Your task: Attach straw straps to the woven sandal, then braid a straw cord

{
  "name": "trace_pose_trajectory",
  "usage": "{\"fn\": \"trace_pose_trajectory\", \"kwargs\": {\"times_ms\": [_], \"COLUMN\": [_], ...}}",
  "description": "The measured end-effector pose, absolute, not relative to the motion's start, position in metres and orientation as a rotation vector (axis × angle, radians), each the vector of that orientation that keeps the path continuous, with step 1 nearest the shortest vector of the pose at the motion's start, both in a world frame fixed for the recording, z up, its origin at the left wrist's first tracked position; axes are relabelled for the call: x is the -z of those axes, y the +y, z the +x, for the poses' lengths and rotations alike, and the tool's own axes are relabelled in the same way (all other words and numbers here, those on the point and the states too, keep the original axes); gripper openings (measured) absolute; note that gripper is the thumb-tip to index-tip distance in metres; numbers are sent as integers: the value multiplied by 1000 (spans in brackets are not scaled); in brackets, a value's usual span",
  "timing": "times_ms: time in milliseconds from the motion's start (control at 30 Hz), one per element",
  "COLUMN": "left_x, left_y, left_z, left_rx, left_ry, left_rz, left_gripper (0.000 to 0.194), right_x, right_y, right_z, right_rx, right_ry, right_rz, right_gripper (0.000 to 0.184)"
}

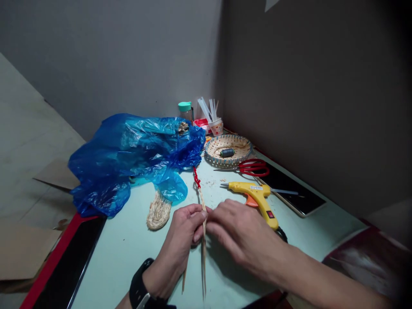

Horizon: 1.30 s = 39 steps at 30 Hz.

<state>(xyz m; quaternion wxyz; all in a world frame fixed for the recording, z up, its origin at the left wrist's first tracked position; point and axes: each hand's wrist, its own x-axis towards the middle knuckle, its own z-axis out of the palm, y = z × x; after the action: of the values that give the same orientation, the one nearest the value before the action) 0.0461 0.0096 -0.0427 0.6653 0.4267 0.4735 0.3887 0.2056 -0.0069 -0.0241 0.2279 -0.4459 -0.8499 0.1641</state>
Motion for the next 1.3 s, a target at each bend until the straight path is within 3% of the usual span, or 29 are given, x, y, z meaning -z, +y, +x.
{"fn": "trace_pose_trajectory", "kwargs": {"times_ms": [267, 500, 667, 800, 933, 1033, 1167, 1267, 1300], "left_x": [35, 41, 32, 21, 41, 67, 71, 44, 33], "left_y": [8, 4, 2, -10, -30, -41, -44, -36, -31], "left_z": [44, 46, 37, 27, 33, 51, 68, 62, 57], "left_rx": [-881, -908, -670, -581, -556, -584, -628, -615, -667], "left_ry": [975, 1005, 1277, 1523, 1502, 1442, 1567, 1503, 1546], "left_rz": [954, 977, 1280, 1841, 2319, 2516, 2506, 2407, 2318], "left_gripper": [17, 34, 14, 29, 25, 47, 41, 15, 16], "right_x": [37, 42, 46, 48, 48, 50, 52, 50, 48], "right_y": [29, 33, 33, 29, 28, 29, 31, 31, 31], "right_z": [209, 202, 204, 204, 203, 204, 207, 209, 209], "right_rx": [-1331, -1304, -1219, -1238, -1325, -1443, -1616, -1640, -1649], "right_ry": [-1983, -1952, -1904, -1830, -1750, -1675, -1596, -1540, -1526], "right_rz": [-1161, -1202, -1252, -1269, -1212, -1160, -1089, -1073, -1062], "right_gripper": [28, 28, 23, 21, 20, 19, 21, 20, 21]}}
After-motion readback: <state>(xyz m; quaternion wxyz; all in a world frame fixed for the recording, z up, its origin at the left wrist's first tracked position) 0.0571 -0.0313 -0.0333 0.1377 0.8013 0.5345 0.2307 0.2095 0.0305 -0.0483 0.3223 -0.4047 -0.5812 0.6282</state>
